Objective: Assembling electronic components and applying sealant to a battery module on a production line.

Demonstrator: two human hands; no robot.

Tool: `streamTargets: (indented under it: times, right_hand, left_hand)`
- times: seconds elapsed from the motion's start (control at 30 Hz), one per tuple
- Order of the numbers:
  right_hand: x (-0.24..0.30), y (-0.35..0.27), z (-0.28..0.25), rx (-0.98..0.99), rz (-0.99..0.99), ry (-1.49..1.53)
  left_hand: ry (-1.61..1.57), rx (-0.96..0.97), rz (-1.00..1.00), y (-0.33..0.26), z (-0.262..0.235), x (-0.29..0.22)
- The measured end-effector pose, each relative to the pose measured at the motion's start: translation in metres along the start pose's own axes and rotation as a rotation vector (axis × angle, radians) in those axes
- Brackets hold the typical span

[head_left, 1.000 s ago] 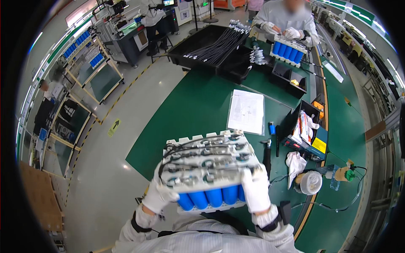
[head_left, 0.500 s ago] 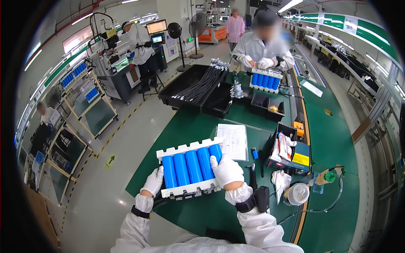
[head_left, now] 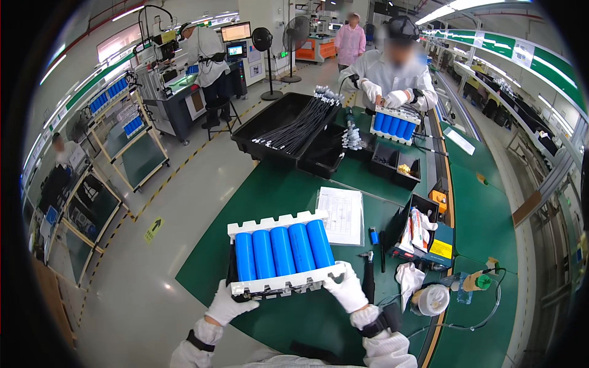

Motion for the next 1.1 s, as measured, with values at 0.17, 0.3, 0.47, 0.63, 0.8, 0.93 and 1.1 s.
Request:
streamTargets:
  times: [0.17, 0.3, 0.47, 0.63, 0.8, 0.93, 1.1]
  right_hand:
    - [-0.063, 0.020, 0.021, -0.119, -0.159, 0.051]
    - [-0.070, 0.001, 0.017, -0.098, -0.038, 0.038]
    - [-0.027, -0.106, 0.023, -0.077, -0.203, -0.443]
    - [0.012, -0.163, 0.017, 0.100, -0.021, -0.377]
    - [0.054, -0.105, -0.013, -0.035, 0.143, -0.036]
    - [0.033, -0.045, -0.020, -0.045, 0.203, -0.099]
    - [0.021, -0.002, -0.024, -0.026, 0.229, -0.176]
  left_hand:
    - [-0.313, -0.189, 0.157, 0.025, 0.026, 0.037]
    - [-0.358, -0.149, 0.125, 0.005, 0.034, 0.012]
    - [0.087, -0.162, 0.017, -0.062, 0.053, 0.087]
    - [-0.040, 0.012, 0.022, -0.117, 0.039, 0.028]
    - [-0.125, 0.079, -0.056, -0.083, 0.008, -0.069]
    - [-0.078, 0.123, -0.226, -0.033, -0.009, -0.099]
    - [-0.139, 0.130, -0.365, 0.009, -0.019, -0.079]
Point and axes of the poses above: each hand's wrist, its own y-axis towards the middle knuckle, its own z-axis out of the palm, x = y × z, the point moved 3 cm from there along y, towards the middle knuckle, and after that the axes turned 14 degrees about x, right-handed, at the moved point
